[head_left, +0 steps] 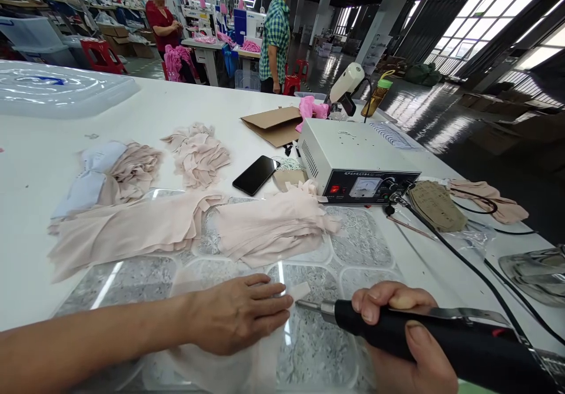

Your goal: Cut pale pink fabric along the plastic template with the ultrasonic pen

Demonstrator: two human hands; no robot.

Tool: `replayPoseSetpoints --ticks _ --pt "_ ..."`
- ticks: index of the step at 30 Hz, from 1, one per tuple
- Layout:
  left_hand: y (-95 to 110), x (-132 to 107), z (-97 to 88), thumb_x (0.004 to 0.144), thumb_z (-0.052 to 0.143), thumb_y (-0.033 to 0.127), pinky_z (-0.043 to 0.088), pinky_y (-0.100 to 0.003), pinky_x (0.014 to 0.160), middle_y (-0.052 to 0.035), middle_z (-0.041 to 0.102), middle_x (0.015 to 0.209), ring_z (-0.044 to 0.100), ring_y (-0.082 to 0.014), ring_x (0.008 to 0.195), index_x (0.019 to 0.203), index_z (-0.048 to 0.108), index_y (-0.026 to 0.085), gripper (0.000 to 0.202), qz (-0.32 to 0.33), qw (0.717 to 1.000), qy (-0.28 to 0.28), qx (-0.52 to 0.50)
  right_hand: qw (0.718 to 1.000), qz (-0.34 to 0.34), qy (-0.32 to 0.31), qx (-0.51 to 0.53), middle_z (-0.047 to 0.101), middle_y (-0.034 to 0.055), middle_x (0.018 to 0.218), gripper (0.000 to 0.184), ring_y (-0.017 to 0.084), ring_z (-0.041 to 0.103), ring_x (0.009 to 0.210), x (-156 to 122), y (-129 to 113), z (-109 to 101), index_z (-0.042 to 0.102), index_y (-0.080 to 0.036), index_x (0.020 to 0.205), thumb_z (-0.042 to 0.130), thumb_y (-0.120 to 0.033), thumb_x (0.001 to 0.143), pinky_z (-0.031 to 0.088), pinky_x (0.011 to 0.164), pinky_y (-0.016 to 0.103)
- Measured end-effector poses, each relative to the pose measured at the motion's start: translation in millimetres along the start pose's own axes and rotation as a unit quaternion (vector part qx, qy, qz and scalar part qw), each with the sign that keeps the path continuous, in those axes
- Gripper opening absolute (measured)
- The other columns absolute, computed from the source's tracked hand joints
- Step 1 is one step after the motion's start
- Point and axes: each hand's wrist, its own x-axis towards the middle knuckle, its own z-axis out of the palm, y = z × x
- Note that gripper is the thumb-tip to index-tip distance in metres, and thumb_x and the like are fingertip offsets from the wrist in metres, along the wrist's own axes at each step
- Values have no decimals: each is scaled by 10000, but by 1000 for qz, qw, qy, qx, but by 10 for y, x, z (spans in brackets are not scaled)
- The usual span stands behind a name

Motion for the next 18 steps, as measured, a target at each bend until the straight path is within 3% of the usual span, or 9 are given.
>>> replayPoseSetpoints --ticks 6,10,13,15,18 --pt "-5 -7 23 1017 378 127 416 -371 980 -147 631 1258 548 -255 1192 1167 616 52 292 0 1000 8 -5 1000 -7 18 2 605 10 729 124 112 538 520 10 -14 -27 627 -196 812 595 -311 781 511 535 330" --pt "-39 -47 -26 1048 355 287 432 -395 995 -149 555 1365 533 -271 1225 1252 574 82 363 6 1000 -16 -20 998 -29 62 15 609 10 707 134 107 533 509 43 -10 -66 642 -186 800 579 -289 743 490 525 311" --pt "-6 -102 -136 1056 326 354 429 -422 1015 -169 510 1405 520 -291 1244 1318 515 92 416 -27 999 -17 -14 997 -36 62 16 614 9 713 135 112 536 507 40 6 -92 650 -194 812 576 -279 739 493 526 319" --pt "79 -152 -205 1053 331 303 458 -404 974 -185 558 1338 569 -277 1163 1309 503 88 375 -62 998 -2 -12 998 -30 56 12 617 9 731 138 115 533 510 20 14 -100 652 -203 830 578 -287 749 501 539 334" --pt "286 -242 -245 1034 330 197 509 -346 811 -161 659 1063 626 -223 879 1254 508 83 305 -110 994 12 -22 998 -21 54 3 615 10 746 131 121 536 536 -15 12 -104 646 -204 824 581 -299 760 511 562 346"
